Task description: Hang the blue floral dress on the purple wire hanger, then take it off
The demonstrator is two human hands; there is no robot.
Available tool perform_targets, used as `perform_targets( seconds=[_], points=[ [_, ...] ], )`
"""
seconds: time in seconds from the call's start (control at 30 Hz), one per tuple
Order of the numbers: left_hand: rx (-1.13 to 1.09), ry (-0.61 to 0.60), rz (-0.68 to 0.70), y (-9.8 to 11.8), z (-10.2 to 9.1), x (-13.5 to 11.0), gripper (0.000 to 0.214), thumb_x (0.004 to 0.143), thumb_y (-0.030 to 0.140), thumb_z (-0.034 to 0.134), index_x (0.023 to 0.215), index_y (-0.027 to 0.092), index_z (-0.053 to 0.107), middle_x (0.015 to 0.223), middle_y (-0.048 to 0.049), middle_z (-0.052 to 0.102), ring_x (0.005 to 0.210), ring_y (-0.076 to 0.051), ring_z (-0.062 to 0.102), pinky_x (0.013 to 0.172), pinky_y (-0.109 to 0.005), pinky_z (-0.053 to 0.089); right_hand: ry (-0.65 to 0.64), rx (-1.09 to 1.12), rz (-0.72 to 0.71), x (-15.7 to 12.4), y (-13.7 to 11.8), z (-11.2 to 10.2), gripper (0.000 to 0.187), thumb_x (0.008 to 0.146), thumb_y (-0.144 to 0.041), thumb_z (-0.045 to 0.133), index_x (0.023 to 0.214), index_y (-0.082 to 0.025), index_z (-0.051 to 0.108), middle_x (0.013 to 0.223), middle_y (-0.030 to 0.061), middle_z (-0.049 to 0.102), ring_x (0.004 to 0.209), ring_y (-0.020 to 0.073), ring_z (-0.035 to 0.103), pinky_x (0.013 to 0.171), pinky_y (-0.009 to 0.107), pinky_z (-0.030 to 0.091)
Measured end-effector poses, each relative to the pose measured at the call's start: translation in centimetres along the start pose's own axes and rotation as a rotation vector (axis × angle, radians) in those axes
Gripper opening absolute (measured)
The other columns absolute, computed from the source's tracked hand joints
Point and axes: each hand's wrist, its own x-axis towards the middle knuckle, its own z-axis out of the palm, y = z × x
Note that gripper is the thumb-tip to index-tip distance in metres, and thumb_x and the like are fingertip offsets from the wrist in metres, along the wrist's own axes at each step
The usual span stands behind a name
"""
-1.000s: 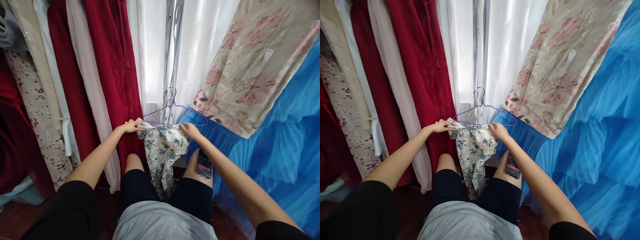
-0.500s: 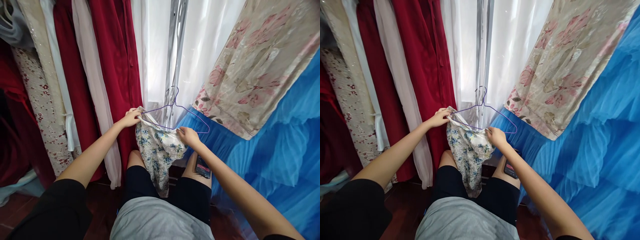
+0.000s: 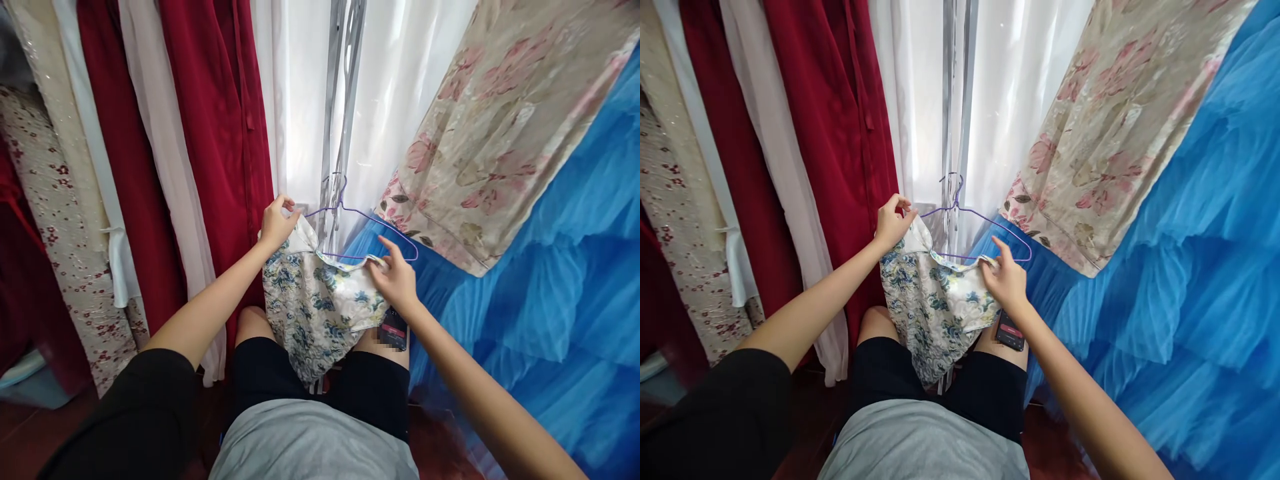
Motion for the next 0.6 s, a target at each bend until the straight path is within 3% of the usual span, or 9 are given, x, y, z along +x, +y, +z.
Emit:
perform_targets(
  seconds=[0.1, 0.17, 0.27, 0.37, 0.5, 0.6],
  points=[
    [0.051, -0.033, 0.024, 0.0, 0.0, 0.2, 0.023, 0.085, 0.038, 0.067, 0.075, 0.019, 0.061, 0.071, -0.0016, 0.065, 0.068, -0.016, 0.059, 0.068, -0.029, 0.041, 0.03, -0.161, 0.039, 1.2, 1.7, -2.3, 0.078, 0.08, -0.041, 0.063, 0.152, -0.019, 0.042, 0.093, 0.0064, 0.075, 0.082, 0.0283, 0.071, 0.071, 0.034, 0.05],
    [0.074, -0.065, 0.013, 0.1, -0.1, 0.3, 0.029, 0.085, 0.043, 0.066, 0.07, 0.019, 0.06, 0.067, -0.0014, 0.063, 0.064, -0.016, 0.057, 0.065, -0.029, 0.039, -0.036, -0.192, 0.053, 2.8, 2.5, -3.7, 0.069, 0.079, -0.039, 0.064, 0.145, -0.018, 0.053, 0.093, 0.0075, 0.075, 0.084, 0.0288, 0.07, 0.07, 0.034, 0.05],
    [0.121, -0.082, -0.008, -0.1, -0.7, 0.6, 0.033, 0.086, 0.047, 0.065, 0.069, 0.019, 0.061, 0.066, -0.0016, 0.062, 0.063, -0.016, 0.054, 0.063, -0.029, 0.036, -0.292, -0.042, 0.06, 5.7, 3.2, -5.7, 0.037, 0.08, -0.04, 0.065, 0.105, -0.015, 0.076, 0.079, 0.007, 0.074, 0.072, 0.0257, 0.068, 0.062, 0.031, 0.048],
    [0.137, -0.09, -0.075, -1.7, -1.8, 0.8, 0.037, 0.087, 0.047, 0.062, 0.063, 0.019, 0.058, 0.06, -0.0003, 0.055, 0.061, -0.016, 0.048, 0.062, -0.03, 0.031, -0.55, 0.31, 0.207, 8.0, 3.4, -7.1, 0.034, 0.077, -0.048, 0.072, 0.081, -0.014, 0.075, 0.065, 0.0053, 0.07, 0.057, 0.0213, 0.063, 0.053, 0.03, 0.046],
    [-0.169, -0.171, -0.331, -5.3, -3.1, -0.4, 0.043, 0.084, 0.045, 0.066, 0.053, 0.019, 0.051, 0.052, 0.0025, 0.041, 0.058, -0.014, 0.039, 0.059, -0.027, 0.027, -0.635, 0.746, 0.486, 8.3, 2.8, -6.0, 0.039, 0.078, -0.051, 0.073, 0.086, -0.013, 0.075, 0.074, 0.0108, 0.075, 0.064, 0.0259, 0.07, 0.061, 0.037, 0.055],
    [-0.401, -0.178, -0.48, -7.3, -3.0, -2.5, 0.039, 0.08, 0.048, 0.069, 0.06, 0.018, 0.056, 0.057, 0.0023, 0.048, 0.059, -0.013, 0.041, 0.057, -0.025, 0.03, -0.438, 0.721, 0.449, 6.1, 1.6, -2.8, 0.043, 0.091, -0.054, 0.059, 0.098, -0.014, 0.073, 0.09, 0.0122, 0.077, 0.085, 0.0298, 0.074, 0.073, 0.04, 0.059]
  ],
)
